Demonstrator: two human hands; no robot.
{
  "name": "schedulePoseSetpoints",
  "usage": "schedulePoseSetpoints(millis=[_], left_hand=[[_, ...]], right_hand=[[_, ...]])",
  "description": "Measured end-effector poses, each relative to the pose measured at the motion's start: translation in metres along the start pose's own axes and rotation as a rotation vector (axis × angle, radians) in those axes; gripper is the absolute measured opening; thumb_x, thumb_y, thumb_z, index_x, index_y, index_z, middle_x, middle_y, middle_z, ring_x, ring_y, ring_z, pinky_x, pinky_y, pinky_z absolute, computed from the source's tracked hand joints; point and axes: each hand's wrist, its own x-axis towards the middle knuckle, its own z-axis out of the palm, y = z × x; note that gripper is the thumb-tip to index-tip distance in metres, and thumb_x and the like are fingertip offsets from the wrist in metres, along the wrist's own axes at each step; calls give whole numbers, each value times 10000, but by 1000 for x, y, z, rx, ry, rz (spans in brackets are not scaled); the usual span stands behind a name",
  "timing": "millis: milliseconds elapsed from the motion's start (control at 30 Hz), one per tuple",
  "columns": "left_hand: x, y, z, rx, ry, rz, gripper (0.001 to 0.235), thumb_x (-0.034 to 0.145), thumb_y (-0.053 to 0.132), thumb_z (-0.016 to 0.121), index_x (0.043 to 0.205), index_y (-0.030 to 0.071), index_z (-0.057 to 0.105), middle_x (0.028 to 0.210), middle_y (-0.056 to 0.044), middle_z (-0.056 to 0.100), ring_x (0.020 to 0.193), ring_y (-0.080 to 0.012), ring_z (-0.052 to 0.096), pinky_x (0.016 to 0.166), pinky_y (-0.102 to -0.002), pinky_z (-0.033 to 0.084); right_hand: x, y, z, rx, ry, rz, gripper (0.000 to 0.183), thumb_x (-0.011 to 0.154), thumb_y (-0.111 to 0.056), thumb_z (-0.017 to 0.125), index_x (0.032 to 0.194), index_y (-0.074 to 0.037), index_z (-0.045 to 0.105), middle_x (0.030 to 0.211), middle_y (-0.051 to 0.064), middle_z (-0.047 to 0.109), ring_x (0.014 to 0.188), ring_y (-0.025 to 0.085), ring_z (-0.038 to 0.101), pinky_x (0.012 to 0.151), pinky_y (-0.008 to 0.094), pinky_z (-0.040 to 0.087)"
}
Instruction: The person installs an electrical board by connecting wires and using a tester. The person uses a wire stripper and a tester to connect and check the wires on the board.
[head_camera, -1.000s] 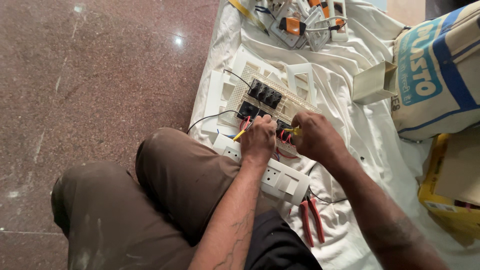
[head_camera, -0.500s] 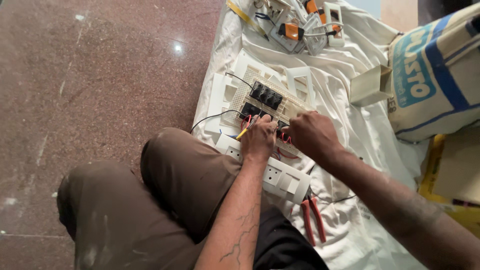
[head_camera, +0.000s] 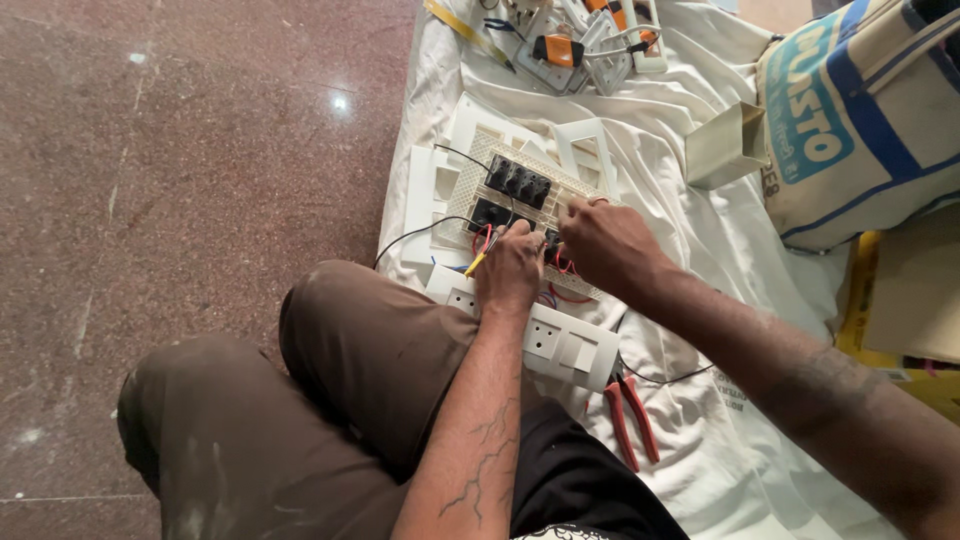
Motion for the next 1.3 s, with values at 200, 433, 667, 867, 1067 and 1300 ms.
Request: schedulePoseSetpoints(millis=[200, 433, 667, 867, 1067, 1300], left_hand=[[0, -1, 1, 4, -31, 6, 78, 882, 125, 668, 934, 100, 721, 1019, -80, 664, 1033, -339, 642, 886, -455, 535], [-1, -7, 10, 13, 58, 105, 266, 850, 63, 634, 1107, 69, 704, 1066, -126, 657, 1053, -371, 625, 897, -464, 522], [0, -2, 5, 84, 76, -30, 262, 757, 83, 673, 1014, 88, 722, 1037, -105, 676, 993, -345, 675, 817, -481, 563], [0, -7, 8, 122, 81, -45, 401, 833, -11, 641, 1182, 167, 726, 1096, -72, 707, 900, -332, 729, 735, -476, 587], [2, -6, 6, 140, 165, -28, 565, 784, 95, 770, 1330, 105, 624, 1069, -119, 715, 894, -349, 727, 777, -512, 553], [6, -12, 9, 149, 52, -165, 501, 806, 183, 798, 1288, 195, 664, 1036, -119, 720, 926, -365, 716, 769, -509, 550]], right_hand=[[1, 5, 3, 70, -1, 20, 198, 849, -185, 691, 913, 3, 698, 817, 185, 703, 709, 334, 732, 622, 446, 586], [8, 15, 1, 86, -168, 98, 311, 884, -328, 741, 821, -24, 718, 707, 217, 690, 692, 386, 708, 653, 488, 561], [1, 5, 0, -3, -140, 58, 314, 925, -319, 713, 819, -25, 730, 758, 198, 693, 713, 352, 714, 647, 462, 579], [0, 17, 16, 61, 149, -176, 155, 839, -42, 667, 925, 87, 677, 822, 200, 674, 649, 298, 717, 572, 389, 602], [0, 11, 5, 147, -200, 350, 295, 910, -313, 769, 857, -25, 738, 834, 187, 680, 776, 332, 694, 716, 436, 562], [-4, 18, 41, -344, 149, -382, 118, 913, -117, 736, 862, -13, 720, 824, 188, 705, 777, 303, 732, 627, 400, 587]])
